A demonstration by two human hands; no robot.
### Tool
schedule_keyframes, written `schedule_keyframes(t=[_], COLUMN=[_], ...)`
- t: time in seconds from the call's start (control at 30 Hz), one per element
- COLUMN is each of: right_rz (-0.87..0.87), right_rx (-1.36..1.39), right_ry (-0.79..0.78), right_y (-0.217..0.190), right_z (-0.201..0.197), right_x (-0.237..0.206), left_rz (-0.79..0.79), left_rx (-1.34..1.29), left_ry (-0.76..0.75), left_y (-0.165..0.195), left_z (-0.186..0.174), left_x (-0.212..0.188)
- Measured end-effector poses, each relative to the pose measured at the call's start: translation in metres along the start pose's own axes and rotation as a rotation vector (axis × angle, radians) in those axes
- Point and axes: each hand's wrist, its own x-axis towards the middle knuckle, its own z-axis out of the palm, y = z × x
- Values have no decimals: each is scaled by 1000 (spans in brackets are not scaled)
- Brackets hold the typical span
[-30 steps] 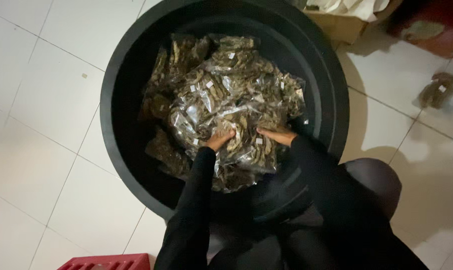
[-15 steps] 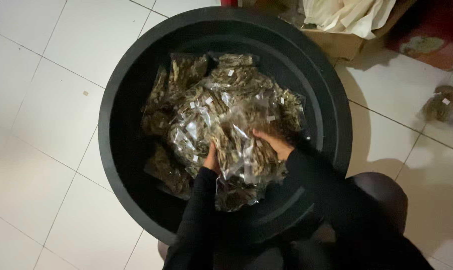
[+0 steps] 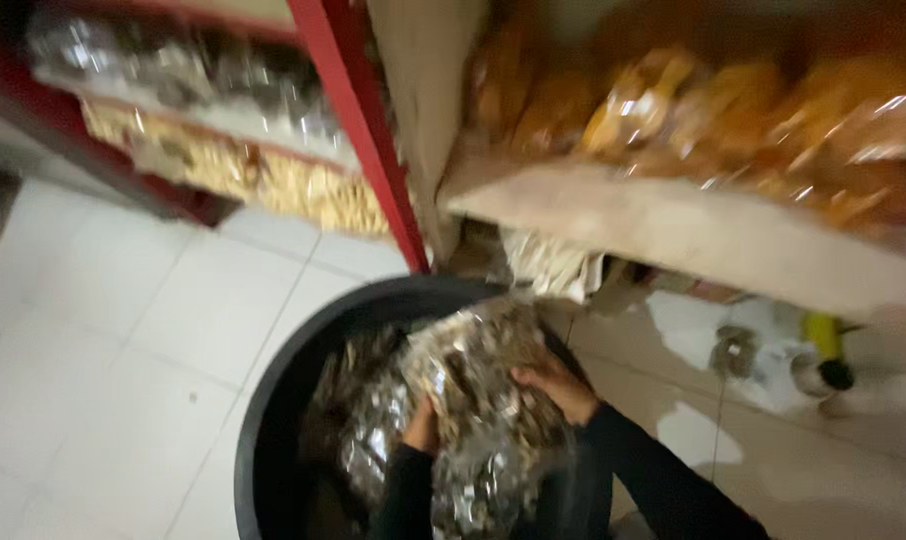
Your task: The person sits on the floor beside a large black basin filled with plastic-wrapped bundles of dried goods and repeatedly lifts handfuls of the wrapped bundles, placing and arranging them in rows on a low wooden shelf. The person alternates between the basin and the shelf, spreading the bundles out across the shelf surface.
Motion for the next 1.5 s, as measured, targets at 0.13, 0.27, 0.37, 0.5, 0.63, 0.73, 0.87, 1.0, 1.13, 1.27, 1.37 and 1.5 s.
schedule_keyframes(t=[0.13, 0.27, 0.37, 0.5, 0.63, 0.73, 0.87, 1.0, 1.13, 1.27, 1.37, 1.5], right_rz=[96, 6, 172, 106, -329, -431, -528, -728, -643, -266, -243, -357], right_rx=[112, 122, 247, 145, -56, -37, -110, 52, -28, -167, -407, -632], right_ry=[184, 247, 396, 477, 482, 477, 631, 486, 477, 642, 871, 1189], right_y=[-45, -90, -130, -201, -295, -380, -488, -567, -609, -614, -608, -605], right_z=[-27, -29, -19, -14, -19, -33, -69, -135, -219, -272, -280, -270], right_x=[-74, -158, -217, -283, -349, -388, -419, -413, -385, -359, -350, -349], left_rz=[-163, -53, -191, -105, 53, 282, 581, 731, 178, 76, 260, 542], left_rx=[18, 217, 77, 163, 675, 1084, 1282, 1074, 550, 616, 810, 1211], left_ry=[-46, -202, -136, -333, -514, -592, -660, -717, -639, -430, -254, -24], left_y=[0, 9, 17, 52, 111, 154, 199, 221, 220, 216, 219, 236], left_z=[70, 149, 204, 283, 369, 447, 572, 688, 780, 817, 820, 813], left_x=[6, -6, -50, -72, -39, 5, 70, 117, 147, 162, 162, 147])
